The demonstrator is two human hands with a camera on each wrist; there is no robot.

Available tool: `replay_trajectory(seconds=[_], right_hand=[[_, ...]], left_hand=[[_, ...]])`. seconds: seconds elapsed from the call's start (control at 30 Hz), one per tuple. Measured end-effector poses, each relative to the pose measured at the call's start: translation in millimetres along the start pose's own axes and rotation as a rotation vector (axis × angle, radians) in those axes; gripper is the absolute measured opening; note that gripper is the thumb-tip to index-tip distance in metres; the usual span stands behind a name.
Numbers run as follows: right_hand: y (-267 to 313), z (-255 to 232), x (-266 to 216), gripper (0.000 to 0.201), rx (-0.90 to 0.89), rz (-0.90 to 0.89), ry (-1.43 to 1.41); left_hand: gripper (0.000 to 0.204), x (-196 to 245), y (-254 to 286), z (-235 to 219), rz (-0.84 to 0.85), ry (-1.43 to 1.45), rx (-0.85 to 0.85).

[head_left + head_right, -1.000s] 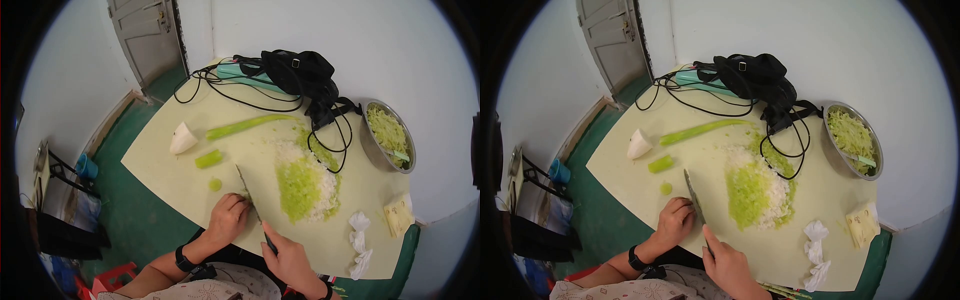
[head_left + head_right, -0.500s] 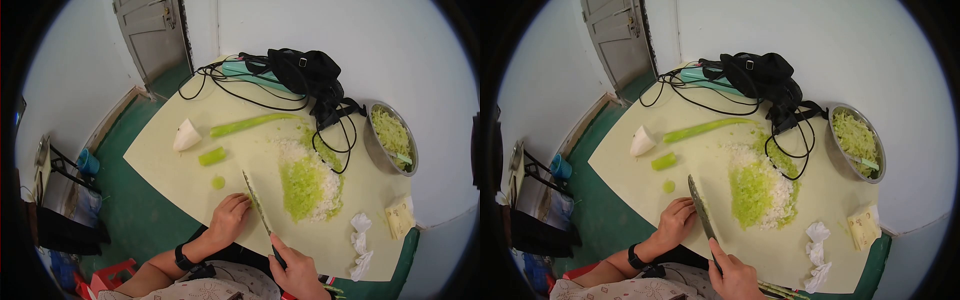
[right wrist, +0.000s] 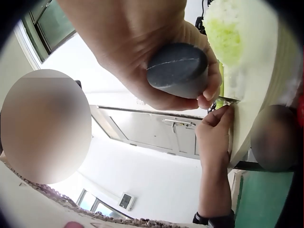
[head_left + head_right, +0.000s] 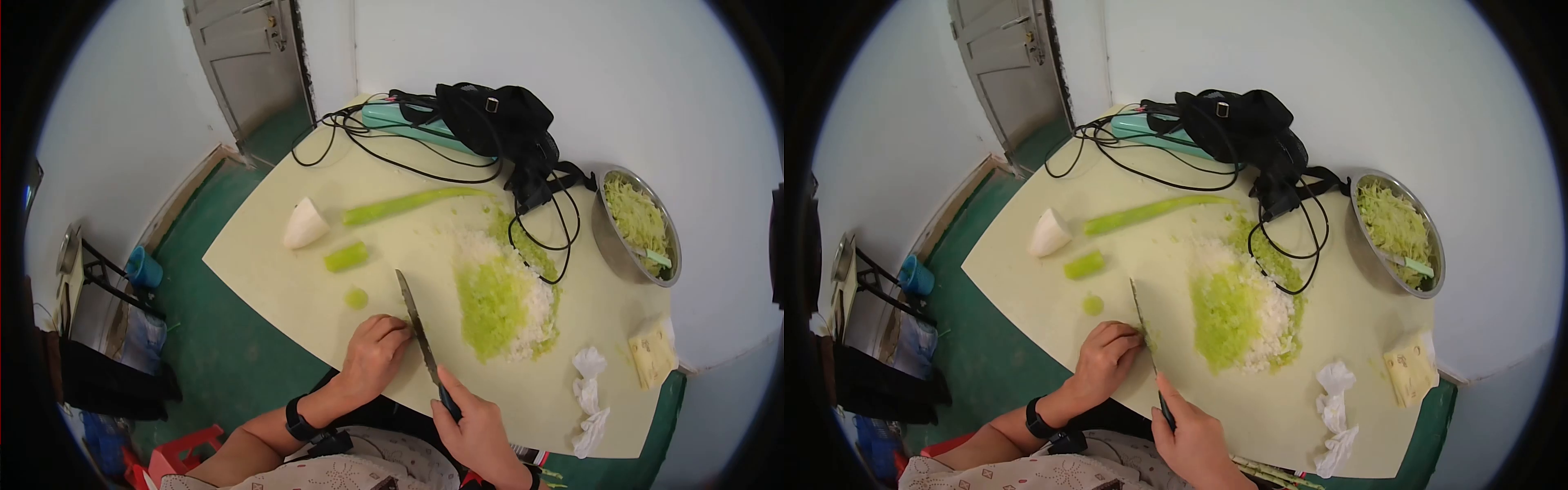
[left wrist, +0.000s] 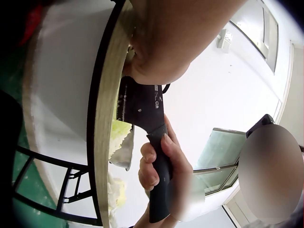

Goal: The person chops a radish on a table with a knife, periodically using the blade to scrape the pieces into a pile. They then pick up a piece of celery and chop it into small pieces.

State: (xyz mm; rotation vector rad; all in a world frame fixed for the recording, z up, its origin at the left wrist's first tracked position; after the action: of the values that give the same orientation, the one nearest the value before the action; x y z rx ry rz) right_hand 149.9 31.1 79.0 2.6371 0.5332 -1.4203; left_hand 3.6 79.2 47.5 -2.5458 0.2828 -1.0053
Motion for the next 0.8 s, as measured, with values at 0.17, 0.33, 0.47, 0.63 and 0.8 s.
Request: replay_trajectory(seconds=[0.17,0.33,0.47,0.63,0.8], right_hand=[[12,-11,5,0.045,0.143,0.025,-0.084],[20,-14,13,0.045,0.131,0.141,-0.097],[25,-14,14,0.043,0.146,0.148,-0.071],[29,-7,14,0.042,0.135,0.126,-0.069],[30,-3,11,0.043,0.109,0.121,-0.064]], left_hand=[[0.022,-12,-10,-8,-0.23,0.198,-0.093],[0.018,-25,-33,-3,-0.099,-0.022,-0.045],[0.012,-23,-44,3,-0.079,-0.137,-0.126],[0.005,-30,-39,4,-0.116,-0.142,-0.221],[0.006,-29,-25,1,-0.23,0.004,-0.237]])
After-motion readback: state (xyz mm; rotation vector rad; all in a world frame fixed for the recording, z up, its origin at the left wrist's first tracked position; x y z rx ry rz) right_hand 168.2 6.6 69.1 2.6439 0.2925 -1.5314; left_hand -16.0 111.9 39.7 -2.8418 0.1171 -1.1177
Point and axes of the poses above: each hand's wrist, its own y-axis away from the middle knuckle, its own z-axis out of the palm, x = y × z, the point moved 8 cm from there along -y, towards the middle knuckle, and after that the axes turned 11 degrees about -z, right-handed, at the moved point
